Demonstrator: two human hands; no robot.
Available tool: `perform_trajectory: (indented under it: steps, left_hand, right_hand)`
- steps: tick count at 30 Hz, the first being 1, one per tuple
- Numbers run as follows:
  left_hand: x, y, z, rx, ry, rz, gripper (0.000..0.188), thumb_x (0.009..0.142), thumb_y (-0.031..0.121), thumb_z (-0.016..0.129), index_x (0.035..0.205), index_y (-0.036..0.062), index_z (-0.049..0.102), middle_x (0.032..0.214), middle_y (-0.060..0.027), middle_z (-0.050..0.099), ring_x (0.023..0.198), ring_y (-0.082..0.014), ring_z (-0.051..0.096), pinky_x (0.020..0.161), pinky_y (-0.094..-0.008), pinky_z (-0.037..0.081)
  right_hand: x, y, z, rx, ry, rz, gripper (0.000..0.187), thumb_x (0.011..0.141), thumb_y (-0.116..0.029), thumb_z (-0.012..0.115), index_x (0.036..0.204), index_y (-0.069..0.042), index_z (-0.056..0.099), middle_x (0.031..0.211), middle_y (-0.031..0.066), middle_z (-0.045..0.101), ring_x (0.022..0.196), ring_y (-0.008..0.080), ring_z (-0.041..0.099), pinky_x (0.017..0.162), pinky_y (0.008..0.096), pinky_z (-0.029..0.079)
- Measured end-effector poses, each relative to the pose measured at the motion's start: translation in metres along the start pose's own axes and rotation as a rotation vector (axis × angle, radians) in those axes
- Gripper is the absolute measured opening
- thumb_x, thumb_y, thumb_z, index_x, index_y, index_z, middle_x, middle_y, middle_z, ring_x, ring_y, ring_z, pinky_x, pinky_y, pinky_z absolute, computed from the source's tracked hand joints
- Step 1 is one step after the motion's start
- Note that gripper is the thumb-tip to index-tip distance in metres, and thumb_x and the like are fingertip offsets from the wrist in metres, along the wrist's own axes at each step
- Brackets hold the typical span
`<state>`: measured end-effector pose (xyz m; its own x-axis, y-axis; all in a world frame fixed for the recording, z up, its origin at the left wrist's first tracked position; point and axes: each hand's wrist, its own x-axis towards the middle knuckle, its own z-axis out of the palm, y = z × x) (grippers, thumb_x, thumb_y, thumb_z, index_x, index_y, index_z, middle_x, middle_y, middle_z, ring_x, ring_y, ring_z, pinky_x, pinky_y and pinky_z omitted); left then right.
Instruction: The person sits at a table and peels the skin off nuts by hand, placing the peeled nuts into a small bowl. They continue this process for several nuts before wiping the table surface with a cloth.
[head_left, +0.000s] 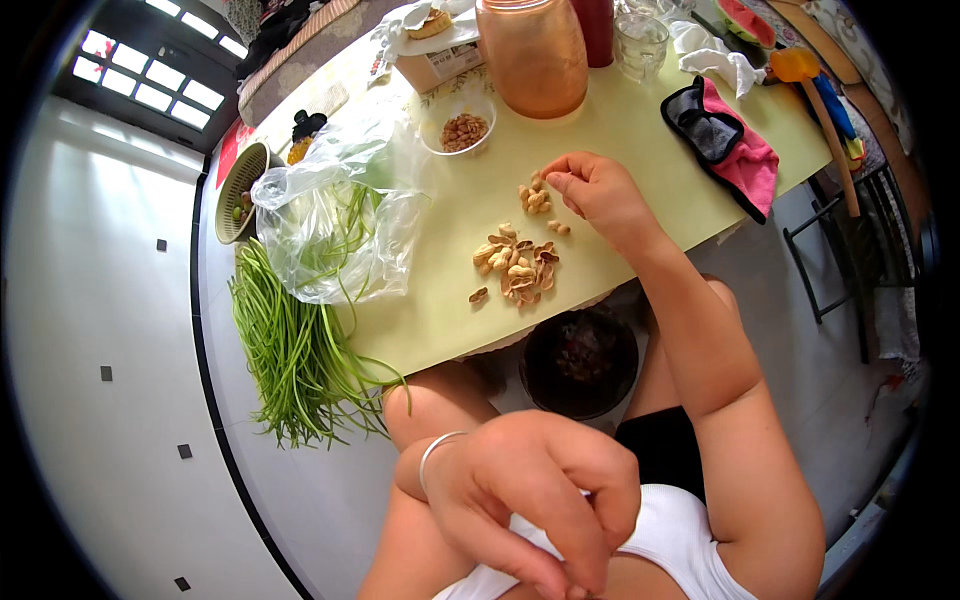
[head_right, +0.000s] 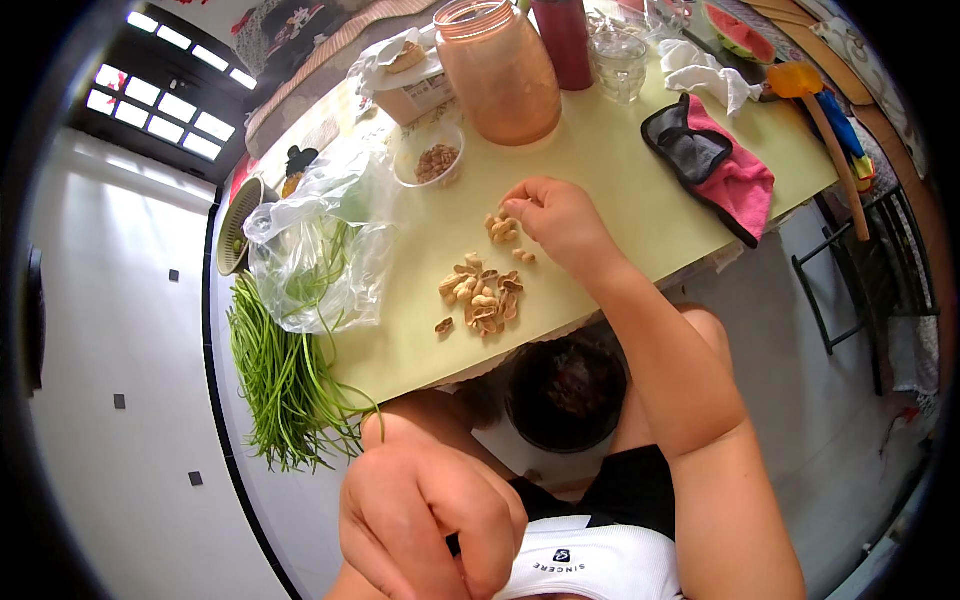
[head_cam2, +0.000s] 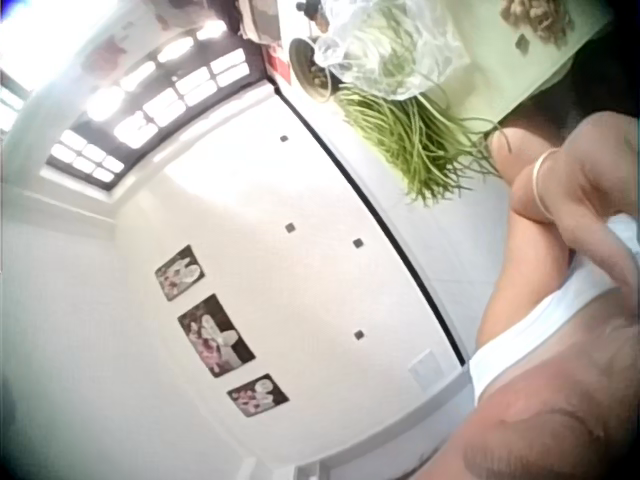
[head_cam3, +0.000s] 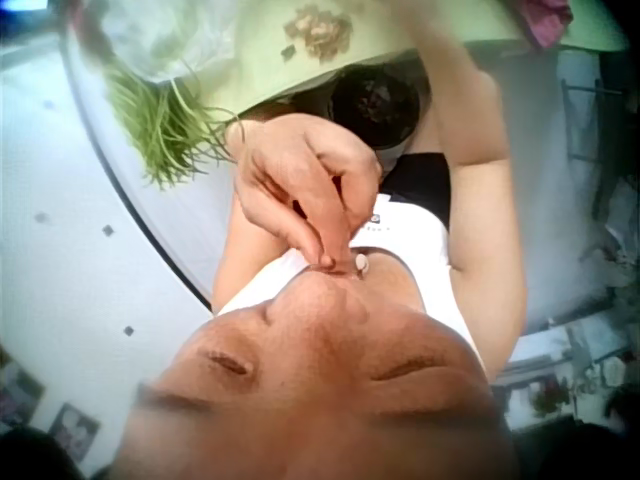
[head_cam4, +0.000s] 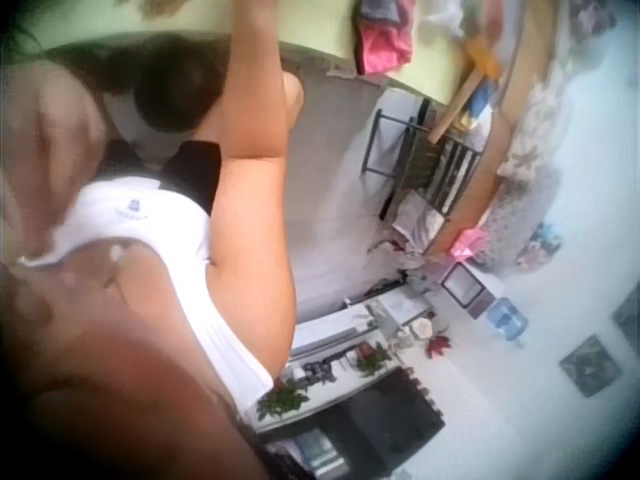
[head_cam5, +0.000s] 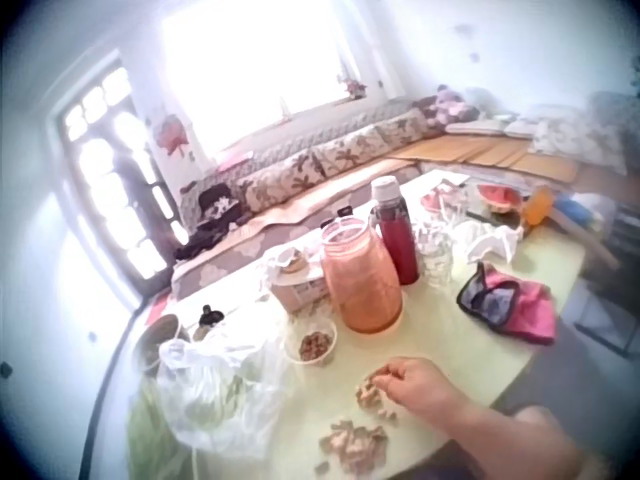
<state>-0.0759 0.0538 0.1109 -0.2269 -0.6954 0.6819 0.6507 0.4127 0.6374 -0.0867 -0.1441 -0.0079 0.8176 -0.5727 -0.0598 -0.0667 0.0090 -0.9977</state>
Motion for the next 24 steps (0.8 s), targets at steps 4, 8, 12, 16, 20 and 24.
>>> perform_trajectory:
  steps: [4, 8, 12, 16, 20, 24]
  left_hand:
    - [-0.003, -0.013, 0.009, -0.035, 0.01, 0.173, 0.016, 0.084, 0.007, 0.071, 0.095, -0.0055, 0.069, 0.088, -0.0167, 0.062, 0.075, -0.0236, 0.062, 0.058, -0.0286, 0.049]
    - [-0.009, -0.006, 0.021, -0.042, 0.113, 0.171, 0.016, 0.085, 0.007, 0.07, 0.093, -0.0063, 0.068, 0.088, -0.0172, 0.063, 0.073, -0.0236, 0.062, 0.058, -0.029, 0.049]
    - [-0.008, 0.014, 0.008, 0.054, 0.158, -0.006, 0.016, 0.083, 0.009, 0.071, 0.088, -0.0056, 0.069, 0.085, -0.0165, 0.064, 0.072, -0.0237, 0.061, 0.061, -0.0304, 0.048]
    - [-0.013, 0.023, -0.013, 0.567, 0.822, -0.395, 0.017, 0.079, 0.006, 0.074, 0.091, -0.0033, 0.068, 0.082, -0.009, 0.063, 0.073, -0.0182, 0.061, 0.064, -0.027, 0.049]
    - [-0.049, -0.019, -0.095, 1.346, 1.149, -0.554, 0.021, 0.081, 0.008, 0.073, 0.094, -0.005, 0.063, 0.082, -0.0054, 0.067, 0.073, -0.0094, 0.062, 0.065, -0.0206, 0.049]
    - [-0.061, -0.031, -0.119, 0.912, 1.221, -0.419, 0.015, 0.083, 0.006, 0.071, 0.092, -0.0031, 0.063, 0.081, -0.0042, 0.066, 0.071, -0.0099, 0.062, 0.064, -0.0202, 0.048]
  right_hand:
    - [-0.001, 0.006, 0.005, -0.402, 0.01, -0.081, 0.021, 0.086, -0.016, 0.061, 0.096, 0.002, 0.062, 0.08, 0.0154, 0.064, 0.078, 0.0281, 0.062, 0.072, 0.0375, 0.048]
    - [-0.012, -0.011, 0.006, -0.792, -0.058, -0.04, 0.02, 0.084, -0.017, 0.064, 0.089, 0.001, 0.06, 0.086, 0.0203, 0.064, 0.083, 0.0365, 0.062, 0.072, 0.0411, 0.048]
    - [-0.02, -0.014, 0.003, -1.014, -0.148, -0.045, 0.019, 0.083, -0.017, 0.064, 0.091, 0.0, 0.059, 0.085, 0.0184, 0.064, 0.081, 0.0368, 0.062, 0.072, 0.0428, 0.048]
    - [-0.017, -0.004, 0.004, -1.08, -0.154, -0.075, 0.02, 0.083, -0.018, 0.064, 0.093, -0.002, 0.058, 0.083, 0.0179, 0.064, 0.081, 0.0362, 0.062, 0.07, 0.0442, 0.048]
    - [-0.021, -0.01, 0.012, -0.835, -0.033, -0.17, 0.019, 0.084, -0.018, 0.064, 0.091, -0.002, 0.057, 0.082, 0.0185, 0.065, 0.077, 0.0362, 0.062, 0.069, 0.0439, 0.048]
    - [-0.029, -0.015, 0.028, -0.704, 0.005, -0.285, 0.018, 0.085, -0.016, 0.062, 0.093, -0.001, 0.057, 0.081, 0.0181, 0.065, 0.071, 0.0339, 0.063, 0.064, 0.0413, 0.048]
